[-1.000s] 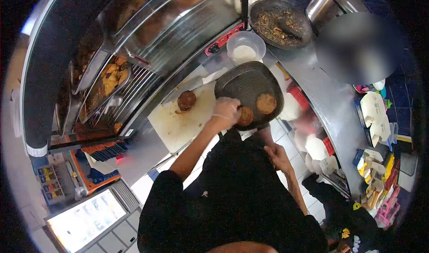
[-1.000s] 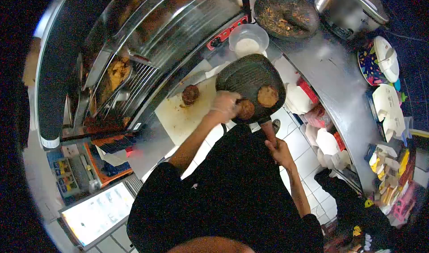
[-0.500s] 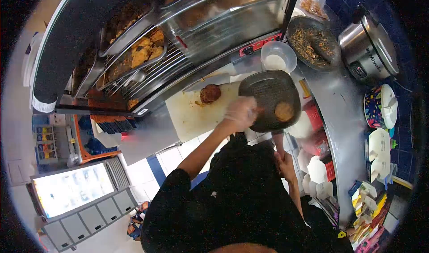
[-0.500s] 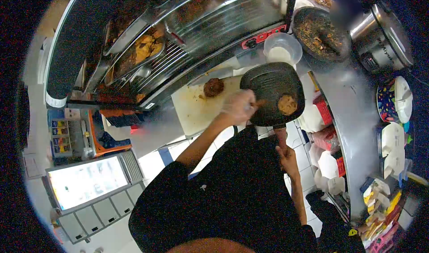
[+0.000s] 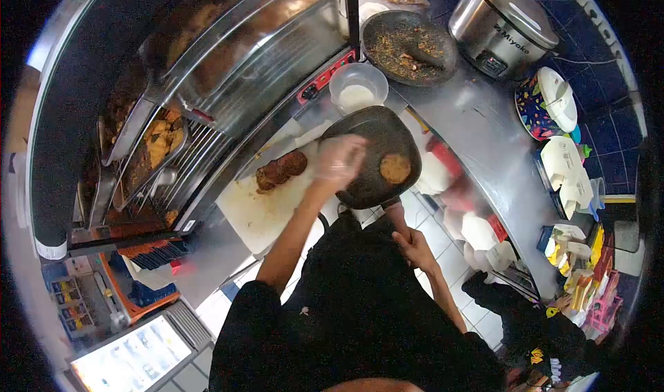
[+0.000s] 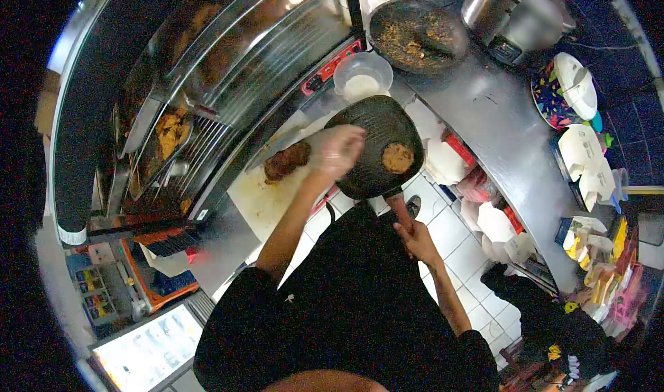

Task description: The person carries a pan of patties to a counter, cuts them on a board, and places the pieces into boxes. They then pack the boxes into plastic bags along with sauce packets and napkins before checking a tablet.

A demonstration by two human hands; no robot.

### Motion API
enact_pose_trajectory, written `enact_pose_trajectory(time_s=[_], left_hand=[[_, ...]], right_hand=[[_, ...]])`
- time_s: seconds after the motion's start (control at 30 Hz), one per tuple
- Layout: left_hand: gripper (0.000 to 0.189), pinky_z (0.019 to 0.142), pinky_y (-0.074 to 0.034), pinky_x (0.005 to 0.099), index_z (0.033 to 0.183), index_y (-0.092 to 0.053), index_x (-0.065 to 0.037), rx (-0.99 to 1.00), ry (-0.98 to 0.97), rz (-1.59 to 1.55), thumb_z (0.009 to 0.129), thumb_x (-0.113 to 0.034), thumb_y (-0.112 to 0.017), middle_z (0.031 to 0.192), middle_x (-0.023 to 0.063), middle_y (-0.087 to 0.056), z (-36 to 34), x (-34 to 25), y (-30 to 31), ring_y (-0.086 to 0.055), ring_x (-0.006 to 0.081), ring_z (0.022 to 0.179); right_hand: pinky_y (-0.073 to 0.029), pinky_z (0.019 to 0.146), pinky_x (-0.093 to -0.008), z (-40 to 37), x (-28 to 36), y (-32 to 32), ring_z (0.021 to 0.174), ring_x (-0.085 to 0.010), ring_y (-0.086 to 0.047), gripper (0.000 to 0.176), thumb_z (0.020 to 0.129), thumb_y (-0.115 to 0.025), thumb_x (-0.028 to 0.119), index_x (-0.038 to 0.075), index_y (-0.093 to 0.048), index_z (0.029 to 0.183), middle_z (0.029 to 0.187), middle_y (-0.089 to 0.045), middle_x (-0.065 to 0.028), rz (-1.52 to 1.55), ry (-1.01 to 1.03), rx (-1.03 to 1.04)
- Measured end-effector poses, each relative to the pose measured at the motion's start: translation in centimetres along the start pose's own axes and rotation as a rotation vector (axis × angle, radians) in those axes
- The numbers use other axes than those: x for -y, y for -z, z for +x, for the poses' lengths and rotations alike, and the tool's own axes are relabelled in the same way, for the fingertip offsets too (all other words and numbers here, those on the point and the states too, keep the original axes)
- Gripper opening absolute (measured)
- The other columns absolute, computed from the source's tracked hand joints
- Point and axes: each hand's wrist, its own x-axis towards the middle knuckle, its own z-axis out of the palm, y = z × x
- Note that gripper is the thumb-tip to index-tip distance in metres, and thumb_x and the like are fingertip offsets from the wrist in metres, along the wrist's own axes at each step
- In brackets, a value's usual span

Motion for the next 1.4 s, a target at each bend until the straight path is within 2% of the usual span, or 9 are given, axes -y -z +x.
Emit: enact_pose_trajectory(time_s=[0.1, 0.5, 0.63, 0.77, 0.87, 0.93, 1.1, 1.17, 1.4], left_hand=[[0.029, 0.089, -0.046, 0.0444, 0.102, -0.064, -0.01, 0.193, -0.11, 0.124, 0.074, -0.015, -0.07, 0.098, 0.0141, -0.067, 2.1, -3.4, -4.1, -0.061, 0.0333, 0.097], [0.026, 0.075, -0.048, 0.0437, 0.094, -0.062, -0.012, 0.357, 0.078, -0.16, 0.071, -0.012, -0.072, 0.075, 0.0105, -0.059, 2.8, -4.1, -2.5, -0.06, 0.0342, 0.08], [0.011, 0.065, -0.047, 0.0413, 0.078, -0.061, -0.009, -0.045, -0.053, 0.155, 0.077, -0.016, -0.069, 0.071, 0.0098, -0.055, 2.9, -5.4, -0.4, -0.058, 0.0329, 0.071], [0.017, 0.055, -0.048, 0.0423, 0.099, -0.061, -0.007, -0.353, -0.266, 0.271, 0.084, -0.016, -0.064, 0.07, 0.0103, -0.057, 0.3, -4.5, 2.7, -0.056, 0.0324, 0.059], [0.037, 0.053, -0.042, 0.0421, 0.066, -0.057, -0.005, -0.221, 0.108, 0.212, 0.095, -0.028, -0.051, 0.06, 0.0122, -0.056, -1.7, -1.8, 5.1, -0.055, 0.029, 0.054], [0.021, 0.052, -0.045, 0.0404, 0.108, -0.061, -0.006, -0.124, 0.136, 0.247, 0.089, -0.011, -0.055, 0.07, 0.0123, -0.056, -3.3, -1.0, 6.3, -0.054, 0.0267, 0.058], [0.027, 0.071, -0.049, 0.0468, 0.111, -0.06, -0.002, -0.039, 0.22, 0.487, 0.09, -0.018, -0.053, 0.087, 0.0203, -0.064, -7.7, 2.0, 9.9, -0.061, 0.0374, 0.075], [0.03, 0.078, -0.049, 0.0469, 0.112, -0.06, -0.003, -0.167, 0.662, 0.465, 0.087, -0.018, -0.055, 0.097, 0.0209, -0.064, -7.0, 2.6, 9.5, -0.062, 0.0401, 0.083], [0.022, 0.083, -0.05, 0.0447, 0.1, -0.062, -0.001, 0.074, 0.1, 0.64, 0.083, -0.014, -0.053, 0.1, 0.0223, -0.065, -2.5, 13.7, 3.7, -0.063, 0.0366, 0.093]], right_hand=[[-0.035, 0.034, -0.0269, -0.6, 0.0, -0.1, 0.037, -0.0092, -0.044, 0.034, 0.094, -0.059, 0.034, 0.0, -0.055, 0.09, 0.051, -0.048, 0.0004, 0.014, -0.007, -0.036], [-0.034, 0.036, -0.0252, -0.9, 0.8, 0.4, 0.039, -0.0081, -0.043, 0.033, 0.095, -0.056, 0.034, 0.004, -0.051, 0.083, 0.053, -0.045, 0.0023, 0.049, 0.011, -0.072], [-0.034, 0.035, -0.025, -0.1, 1.6, 0.5, 0.038, -0.0082, -0.042, 0.033, 0.095, -0.057, 0.033, 0.004, -0.051, 0.082, 0.052, -0.045, 0.0019, 0.055, 0.007, -0.036], [-0.034, 0.034, -0.0251, -0.4, 1.7, 0.6, 0.038, -0.0083, -0.043, 0.035, 0.094, -0.058, 0.035, 0.004, -0.05, 0.08, 0.052, -0.044, 0.0014, 0.089, -0.013, -0.07], [-0.034, 0.033, -0.0252, -1.2, 2.2, 0.3, 0.038, -0.0083, -0.044, 0.036, 0.094, -0.058, 0.036, 0.004, -0.05, 0.078, 0.052, -0.045, 0.0013, 0.109, -0.038, -0.08], [-0.034, 0.032, -0.0239, -1.1, 1.8, 0.4, 0.037, -0.0083, -0.045, 0.037, 0.094, -0.057, 0.039, 0.003, -0.052, 0.087, 0.053, -0.048, 0.0007, 0.096, -0.065, -0.07], [-0.032, 0.032, -0.0236, -1.4, 2.2, -0.2, 0.036, -0.0065, -0.042, 0.032, 0.093, -0.06, 0.033, 0.002, -0.052, 0.086, 0.052, -0.045, 0.0022, 0.107, -0.044, -0.088], [-0.031, 0.032, -0.0233, -1.3, 0.8, -0.4, 0.036, -0.0061, -0.041, 0.032, 0.093, -0.06, 0.033, 0.002, -0.054, 0.089, 0.052, -0.045, 0.0026, 0.118, -0.035, -0.076], [-0.03, 0.032, -0.0239, -1.8, 1.4, -0.7, 0.035, -0.0068, -0.041, 0.032, 0.093, -0.06, 0.034, 0.003, -0.055, 0.092, 0.053, -0.046, 0.0026, 0.1, -0.078, -0.114]])
